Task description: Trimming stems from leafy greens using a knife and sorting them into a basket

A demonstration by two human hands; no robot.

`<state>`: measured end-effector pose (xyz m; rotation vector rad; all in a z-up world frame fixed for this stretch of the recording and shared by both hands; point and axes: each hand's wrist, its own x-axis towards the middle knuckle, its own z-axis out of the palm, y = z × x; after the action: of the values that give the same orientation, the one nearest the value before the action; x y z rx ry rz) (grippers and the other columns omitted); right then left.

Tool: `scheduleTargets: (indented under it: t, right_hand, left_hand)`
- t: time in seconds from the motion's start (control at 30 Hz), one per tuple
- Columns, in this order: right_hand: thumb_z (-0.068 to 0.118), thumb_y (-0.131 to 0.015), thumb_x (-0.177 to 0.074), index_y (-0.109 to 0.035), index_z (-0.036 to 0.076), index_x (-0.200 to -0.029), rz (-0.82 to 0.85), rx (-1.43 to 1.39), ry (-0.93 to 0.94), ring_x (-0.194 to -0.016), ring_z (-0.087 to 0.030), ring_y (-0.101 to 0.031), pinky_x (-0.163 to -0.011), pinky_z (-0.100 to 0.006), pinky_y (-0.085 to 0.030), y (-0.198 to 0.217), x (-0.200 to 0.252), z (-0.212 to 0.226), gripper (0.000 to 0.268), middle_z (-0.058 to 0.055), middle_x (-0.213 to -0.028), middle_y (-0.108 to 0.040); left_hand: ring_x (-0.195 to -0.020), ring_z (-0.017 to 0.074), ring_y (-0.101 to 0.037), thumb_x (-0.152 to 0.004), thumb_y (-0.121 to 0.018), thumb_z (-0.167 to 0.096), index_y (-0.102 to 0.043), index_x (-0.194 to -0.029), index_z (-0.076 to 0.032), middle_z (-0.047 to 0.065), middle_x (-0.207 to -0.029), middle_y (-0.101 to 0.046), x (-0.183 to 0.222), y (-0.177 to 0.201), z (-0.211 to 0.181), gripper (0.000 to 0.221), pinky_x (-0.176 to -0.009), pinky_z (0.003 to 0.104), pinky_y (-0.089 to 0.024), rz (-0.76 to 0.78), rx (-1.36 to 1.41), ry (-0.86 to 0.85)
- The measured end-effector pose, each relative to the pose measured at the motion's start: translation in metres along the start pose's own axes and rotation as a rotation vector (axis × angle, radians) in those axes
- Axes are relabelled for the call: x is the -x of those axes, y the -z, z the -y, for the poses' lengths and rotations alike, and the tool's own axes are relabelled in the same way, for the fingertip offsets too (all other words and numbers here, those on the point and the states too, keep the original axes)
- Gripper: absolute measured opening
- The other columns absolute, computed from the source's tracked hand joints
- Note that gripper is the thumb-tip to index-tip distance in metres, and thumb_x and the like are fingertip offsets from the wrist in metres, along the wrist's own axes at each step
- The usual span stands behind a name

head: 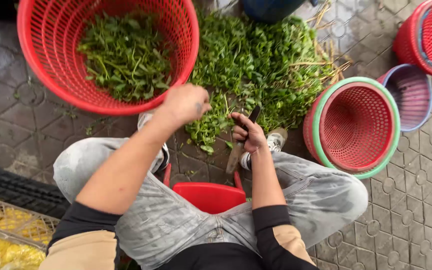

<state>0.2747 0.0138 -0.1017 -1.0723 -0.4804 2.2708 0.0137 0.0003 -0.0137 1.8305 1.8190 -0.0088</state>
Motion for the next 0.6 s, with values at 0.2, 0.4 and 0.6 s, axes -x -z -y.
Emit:
scheduleTargets:
  t: [0.2,0.4,0.6]
  right_hand:
    - [0.024,-0.054,-0.105,-0.068,0.003,-0.125,0.163,-0.018,0.190,-0.049,0.002,-0.031,-0.045,-0.013,-0.026,-0.034,0.025,-0.002,0.032,-0.008,-0.121,-0.069]
    - [0.067,-0.047,-0.098,-0.044,0.005,-0.148,0.004,0.101,0.218,-0.053,-0.002,-0.037,-0.046,-0.018,-0.032,-0.055,0.041,0.015,0.080,-0.020,-0.136,-0.057]
    - [0.057,-0.060,-0.100,-0.065,0.010,-0.134,-0.262,0.289,0.138,-0.056,-0.011,-0.046,-0.048,-0.019,-0.036,-0.083,0.046,0.014,0.058,-0.002,-0.088,-0.050]
  left_hand:
    - [-0.066,0.0073,-0.064,-0.101,-0.063,-0.030,-0.074,-0.099,-0.003,-0.001,-0.076,-0.069,-0.012,-0.056,-0.034,0.029,-0.055,0.018,-0.050,0.090,1.302,0.107]
    - [-0.080,0.0155,-0.068,-0.104,-0.065,-0.026,-0.074,-0.104,-0.004,0.008,-0.086,-0.075,-0.021,-0.048,-0.020,0.024,-0.075,0.028,-0.053,0.062,1.144,0.006]
    - [-0.098,0.0315,-0.070,-0.105,-0.053,-0.031,-0.064,-0.109,-0.015,0.008,-0.100,-0.066,-0.043,-0.090,0.016,0.020,-0.101,0.053,-0.041,-0.202,-0.133,-0.243]
